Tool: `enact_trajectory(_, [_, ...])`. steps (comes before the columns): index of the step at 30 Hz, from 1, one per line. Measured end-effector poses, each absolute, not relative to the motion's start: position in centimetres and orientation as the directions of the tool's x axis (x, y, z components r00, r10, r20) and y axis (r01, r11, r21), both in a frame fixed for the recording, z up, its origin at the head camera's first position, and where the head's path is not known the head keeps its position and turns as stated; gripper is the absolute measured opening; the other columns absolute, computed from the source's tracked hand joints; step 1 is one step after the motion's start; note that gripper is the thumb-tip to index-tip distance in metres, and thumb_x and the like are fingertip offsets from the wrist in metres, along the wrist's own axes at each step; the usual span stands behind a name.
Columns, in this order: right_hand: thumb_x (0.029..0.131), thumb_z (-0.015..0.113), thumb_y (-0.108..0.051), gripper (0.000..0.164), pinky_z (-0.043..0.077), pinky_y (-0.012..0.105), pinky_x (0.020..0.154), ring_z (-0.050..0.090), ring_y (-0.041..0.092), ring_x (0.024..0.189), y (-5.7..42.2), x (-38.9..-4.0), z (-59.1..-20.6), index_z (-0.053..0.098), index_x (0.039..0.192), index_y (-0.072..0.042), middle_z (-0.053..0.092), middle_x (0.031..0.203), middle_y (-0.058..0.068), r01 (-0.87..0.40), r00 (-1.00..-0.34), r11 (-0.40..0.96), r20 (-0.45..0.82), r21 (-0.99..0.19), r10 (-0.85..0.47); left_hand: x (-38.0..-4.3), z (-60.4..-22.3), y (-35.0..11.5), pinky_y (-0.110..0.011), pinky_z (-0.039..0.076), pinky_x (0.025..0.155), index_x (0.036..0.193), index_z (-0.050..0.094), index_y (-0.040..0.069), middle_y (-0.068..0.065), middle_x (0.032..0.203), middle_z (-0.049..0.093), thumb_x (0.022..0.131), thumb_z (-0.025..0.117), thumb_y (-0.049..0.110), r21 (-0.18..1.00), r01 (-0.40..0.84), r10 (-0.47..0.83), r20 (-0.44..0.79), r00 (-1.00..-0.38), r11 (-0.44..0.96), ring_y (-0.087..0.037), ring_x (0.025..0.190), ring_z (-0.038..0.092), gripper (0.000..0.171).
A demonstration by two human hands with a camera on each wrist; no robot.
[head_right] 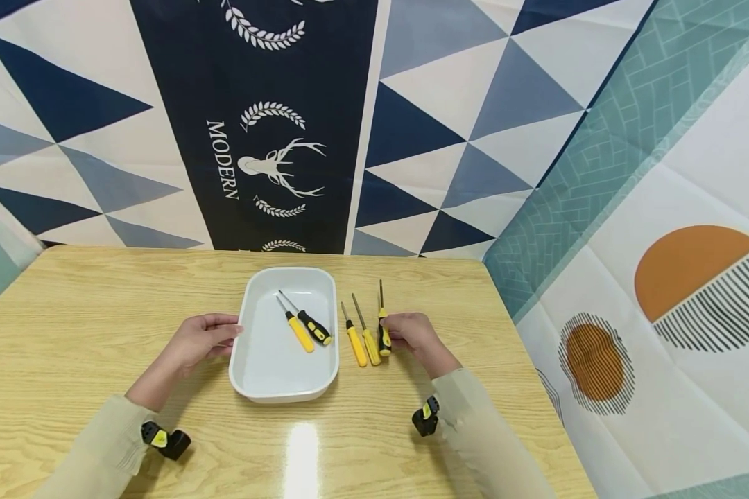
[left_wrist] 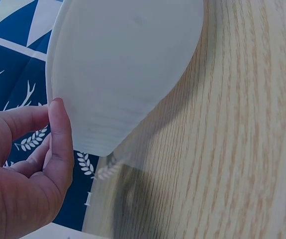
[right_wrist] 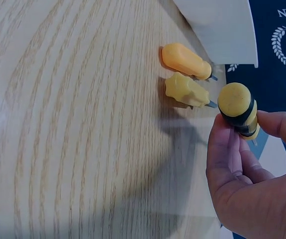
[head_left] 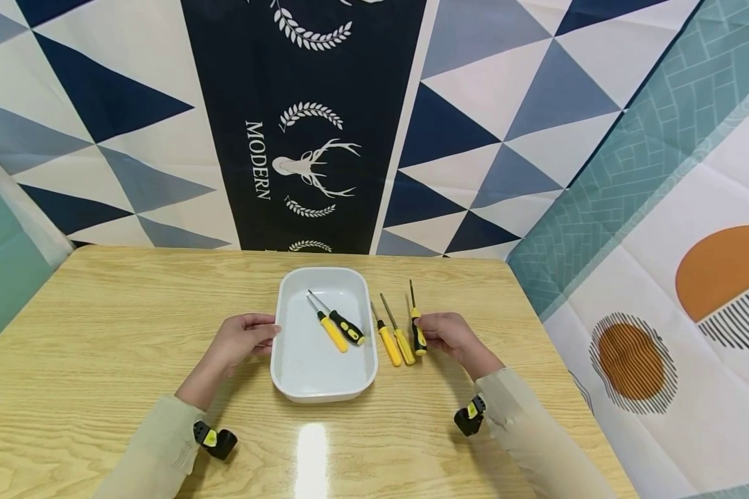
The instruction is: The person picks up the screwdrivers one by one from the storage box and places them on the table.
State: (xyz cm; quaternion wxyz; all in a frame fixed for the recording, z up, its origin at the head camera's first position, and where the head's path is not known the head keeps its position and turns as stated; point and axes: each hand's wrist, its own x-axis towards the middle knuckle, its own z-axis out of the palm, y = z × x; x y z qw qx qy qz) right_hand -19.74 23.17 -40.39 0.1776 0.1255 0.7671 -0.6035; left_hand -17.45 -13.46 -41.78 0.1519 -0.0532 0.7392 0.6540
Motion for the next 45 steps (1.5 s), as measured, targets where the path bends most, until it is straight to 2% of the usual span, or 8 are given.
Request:
enact_trajectory(13, [0.083, 0.058, -0.016, 0.044, 0.053, 0.022, 0.067, 0.057, 0.006, 0.07, 23.28, -19.69, -40.57, 0.049, 0.118, 0.009, 0.058, 0.088, 0.001, 0.424, -0.9, 0.262, -0.437, -0.867, 0.011, -17.33, -41.67, -13.53, -0.027, 0.056, 0.068, 0.119, 0.048, -0.007, -0.019, 0.101, 0.058, 0.085, 0.059, 0.017, 0.95, -0.278, 0.118, -0.295, -0.948, 0.143, -0.011, 0.071, 0.06, 0.043])
enact_trajectory(27, [0.084, 0.057, -0.017, 0.044, 0.052, 0.022, 0.068, 0.055, 0.008, 0.074, 23.74, -19.65, -40.86, 0.049, 0.119, 0.007, 0.056, 0.098, 0.006, 0.409, -0.905, 0.288, -0.426, -0.866, 0.005, -17.28, -41.59, -13.48, -0.029, 0.056, 0.07, 0.119, 0.048, -0.007, -0.02, 0.102, 0.058, 0.085, 0.059, 0.017, 0.952, -0.274, 0.125, -0.291, -0.948, 0.138, -0.011, 0.071, 0.061, 0.043])
enact_trajectory(39, [0.083, 0.055, -0.013, 0.042, 0.052, 0.021, 0.063, 0.054, 0.005, 0.066, 23.82, -19.55, -40.9, 0.049, 0.117, 0.01, 0.056, 0.077, -0.004, 0.409, -0.903, 0.246, -0.429, -0.879, -0.029, -17.44, -41.93, -13.46, -0.027, 0.056, 0.069, 0.118, 0.047, -0.008, -0.019, 0.099, 0.058, 0.084, 0.059, 0.016, 0.953, -0.279, 0.127, -0.293, -0.948, 0.117, -0.011, 0.07, 0.06, 0.043])
enact_trajectory(45, [0.083, 0.056, -0.013, 0.042, 0.052, 0.022, 0.065, 0.054, 0.005, 0.066, 23.94, -19.52, -41.19, 0.049, 0.118, 0.01, 0.056, 0.08, -0.002, 0.406, -0.904, 0.249, -0.427, -0.879, -0.032, -17.42, -41.93, -13.45, -0.027, 0.056, 0.069, 0.118, 0.048, -0.008, -0.02, 0.101, 0.057, 0.084, 0.059, 0.016, 0.953, -0.279, 0.127, -0.293, -0.948, 0.115, -0.012, 0.072, 0.061, 0.043])
